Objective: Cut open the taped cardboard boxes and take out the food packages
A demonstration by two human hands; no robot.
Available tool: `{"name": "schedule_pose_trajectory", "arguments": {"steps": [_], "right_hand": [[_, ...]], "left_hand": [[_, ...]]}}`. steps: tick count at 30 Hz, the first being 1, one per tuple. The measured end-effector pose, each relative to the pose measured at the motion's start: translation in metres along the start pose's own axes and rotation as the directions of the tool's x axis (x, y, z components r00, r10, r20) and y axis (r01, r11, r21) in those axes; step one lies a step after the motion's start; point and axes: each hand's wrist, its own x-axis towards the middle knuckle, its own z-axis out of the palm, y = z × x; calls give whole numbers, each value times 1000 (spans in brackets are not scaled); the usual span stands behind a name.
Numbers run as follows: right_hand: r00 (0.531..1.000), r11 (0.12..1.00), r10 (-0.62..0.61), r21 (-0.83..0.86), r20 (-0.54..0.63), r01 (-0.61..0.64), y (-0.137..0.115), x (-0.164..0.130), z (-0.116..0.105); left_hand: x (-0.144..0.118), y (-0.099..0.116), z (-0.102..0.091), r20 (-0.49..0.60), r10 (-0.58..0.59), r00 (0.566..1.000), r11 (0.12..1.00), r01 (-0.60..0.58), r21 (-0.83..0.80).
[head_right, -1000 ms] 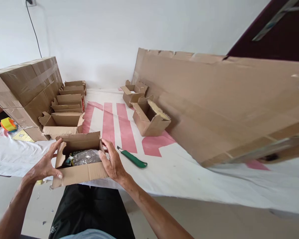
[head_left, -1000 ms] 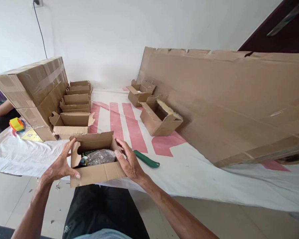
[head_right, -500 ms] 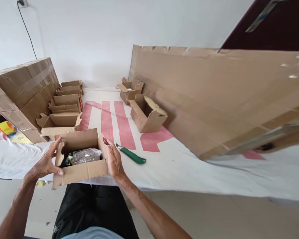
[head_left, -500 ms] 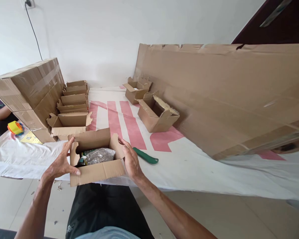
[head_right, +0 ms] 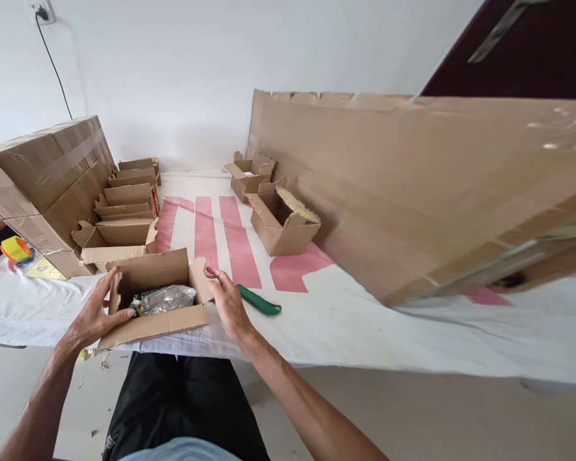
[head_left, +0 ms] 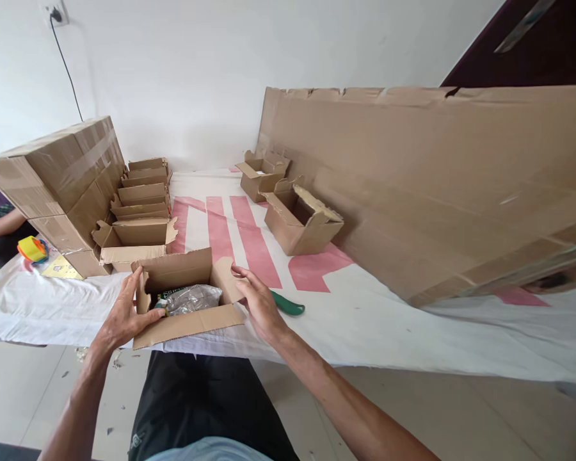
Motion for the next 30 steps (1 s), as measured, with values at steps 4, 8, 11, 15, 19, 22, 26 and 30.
{"name": "schedule_pose_trajectory", "arguments": {"steps": [4,8,11,15,19,22,26,30], "right_hand": [[998,995,-64,-77,22,65,-18,4,-4],[921,863,-384,-327,68,384,-37,8,-2],[745,571,-606,-499,279,651,-52,10,-3],[612,334,-573,-526,546,782,-64,14,-7],[657,326,-482,-577,580,749,-63,18,-14],[669,318,-460,-595,584,738,-61,16,-19],[642,200,-429,-626,636,754,-69,16,-16],[611,67,-256,-616,749,785,-93,20,-1]], "left_hand": [[-8,-5,11,-151,-43,988,991,23,-131],[-18,-4,16,-320,12,947,996,-41,-85],[-21,7,12,-397,215,892,974,-168,150],[-20,19,7,-326,286,901,937,-193,290],[-23,18,9,-367,196,909,965,-112,238],[-31,8,10,-434,160,887,973,-69,219],[-45,-6,1,-352,58,934,963,41,266],[-47,1,-18,-202,39,979,900,54,433]]}}
